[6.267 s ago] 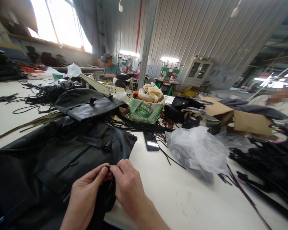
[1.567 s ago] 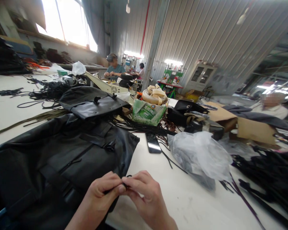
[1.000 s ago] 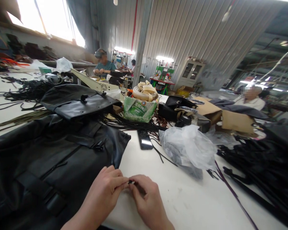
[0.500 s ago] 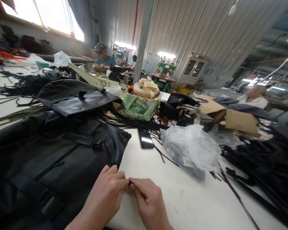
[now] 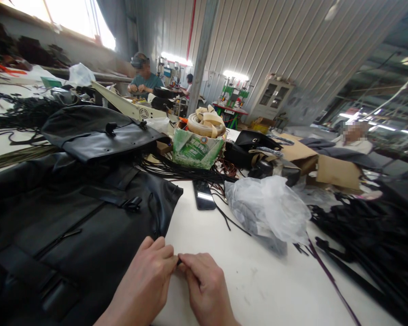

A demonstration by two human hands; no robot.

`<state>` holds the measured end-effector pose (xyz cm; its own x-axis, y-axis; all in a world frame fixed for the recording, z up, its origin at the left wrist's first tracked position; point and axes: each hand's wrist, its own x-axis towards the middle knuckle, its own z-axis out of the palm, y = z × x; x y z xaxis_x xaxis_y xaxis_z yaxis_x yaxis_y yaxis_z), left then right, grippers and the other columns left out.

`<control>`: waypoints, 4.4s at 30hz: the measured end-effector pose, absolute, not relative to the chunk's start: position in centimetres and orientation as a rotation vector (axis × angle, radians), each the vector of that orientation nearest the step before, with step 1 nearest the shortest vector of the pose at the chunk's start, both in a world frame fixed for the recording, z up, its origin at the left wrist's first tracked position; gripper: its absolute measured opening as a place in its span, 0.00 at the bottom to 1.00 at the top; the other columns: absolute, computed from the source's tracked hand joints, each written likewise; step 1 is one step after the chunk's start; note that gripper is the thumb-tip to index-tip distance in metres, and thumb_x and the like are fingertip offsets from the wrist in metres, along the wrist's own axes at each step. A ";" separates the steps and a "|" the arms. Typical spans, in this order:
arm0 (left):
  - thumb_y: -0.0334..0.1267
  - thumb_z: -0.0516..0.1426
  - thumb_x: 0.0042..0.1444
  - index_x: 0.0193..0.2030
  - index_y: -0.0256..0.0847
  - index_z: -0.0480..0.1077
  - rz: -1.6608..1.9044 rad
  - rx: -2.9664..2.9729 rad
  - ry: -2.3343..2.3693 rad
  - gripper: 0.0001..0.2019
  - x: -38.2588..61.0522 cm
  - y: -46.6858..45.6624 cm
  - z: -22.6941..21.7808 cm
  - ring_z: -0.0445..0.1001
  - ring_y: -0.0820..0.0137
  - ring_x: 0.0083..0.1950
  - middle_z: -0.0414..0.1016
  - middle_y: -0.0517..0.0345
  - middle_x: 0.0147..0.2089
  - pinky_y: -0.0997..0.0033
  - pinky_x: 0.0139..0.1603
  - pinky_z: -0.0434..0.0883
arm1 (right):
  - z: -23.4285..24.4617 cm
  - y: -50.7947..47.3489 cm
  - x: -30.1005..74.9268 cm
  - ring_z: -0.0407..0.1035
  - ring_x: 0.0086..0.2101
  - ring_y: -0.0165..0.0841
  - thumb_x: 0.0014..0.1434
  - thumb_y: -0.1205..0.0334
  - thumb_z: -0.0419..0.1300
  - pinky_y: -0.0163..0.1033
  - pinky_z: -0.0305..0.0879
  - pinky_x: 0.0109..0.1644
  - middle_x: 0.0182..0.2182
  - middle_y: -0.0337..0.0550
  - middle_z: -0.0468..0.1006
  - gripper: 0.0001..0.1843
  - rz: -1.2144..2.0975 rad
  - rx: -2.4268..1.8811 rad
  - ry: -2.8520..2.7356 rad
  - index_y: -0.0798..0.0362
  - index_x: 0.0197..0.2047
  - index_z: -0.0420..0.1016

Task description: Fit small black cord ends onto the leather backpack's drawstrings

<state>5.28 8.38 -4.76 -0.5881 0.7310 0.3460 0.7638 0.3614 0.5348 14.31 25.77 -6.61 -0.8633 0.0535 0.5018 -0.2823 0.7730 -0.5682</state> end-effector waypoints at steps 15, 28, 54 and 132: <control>0.17 0.53 0.58 0.32 0.40 0.73 -0.964 -1.396 -2.487 0.14 5.4 8.8 -5.2 0.63 0.59 0.40 0.72 0.55 0.36 0.52 0.46 0.51 | -6.9 25.5 14.5 0.79 0.47 0.33 0.77 0.72 0.58 0.39 0.79 0.51 0.48 0.41 0.85 0.19 0.972 0.193 -2.460 0.42 0.62 0.80; 0.17 0.52 0.58 0.35 0.39 0.76 -0.824 -1.446 -2.553 0.15 5.4 8.9 -5.5 0.66 0.57 0.43 0.74 0.53 0.38 0.52 0.48 0.53 | -6.3 25.2 14.3 0.75 0.45 0.36 0.78 0.70 0.56 0.41 0.74 0.48 0.44 0.47 0.77 0.12 1.032 0.151 -2.513 0.51 0.46 0.81; 0.20 0.53 0.61 0.36 0.40 0.77 -0.828 -1.399 -2.581 0.14 5.7 8.9 -5.3 0.67 0.57 0.43 0.74 0.54 0.39 0.51 0.48 0.55 | -6.4 25.3 14.7 0.82 0.46 0.33 0.76 0.64 0.62 0.36 0.80 0.53 0.47 0.43 0.87 0.15 1.202 -0.012 -2.423 0.42 0.57 0.89; 0.32 0.54 0.78 0.52 0.45 0.79 -1.636 -1.142 -2.347 0.12 5.7 7.8 -6.7 0.77 0.67 0.48 0.83 0.60 0.49 0.58 0.53 0.63 | -4.6 24.0 12.5 0.74 0.33 0.33 0.69 0.46 0.71 0.35 0.73 0.39 0.35 0.46 0.84 0.18 1.819 -0.268 -2.096 0.55 0.45 0.89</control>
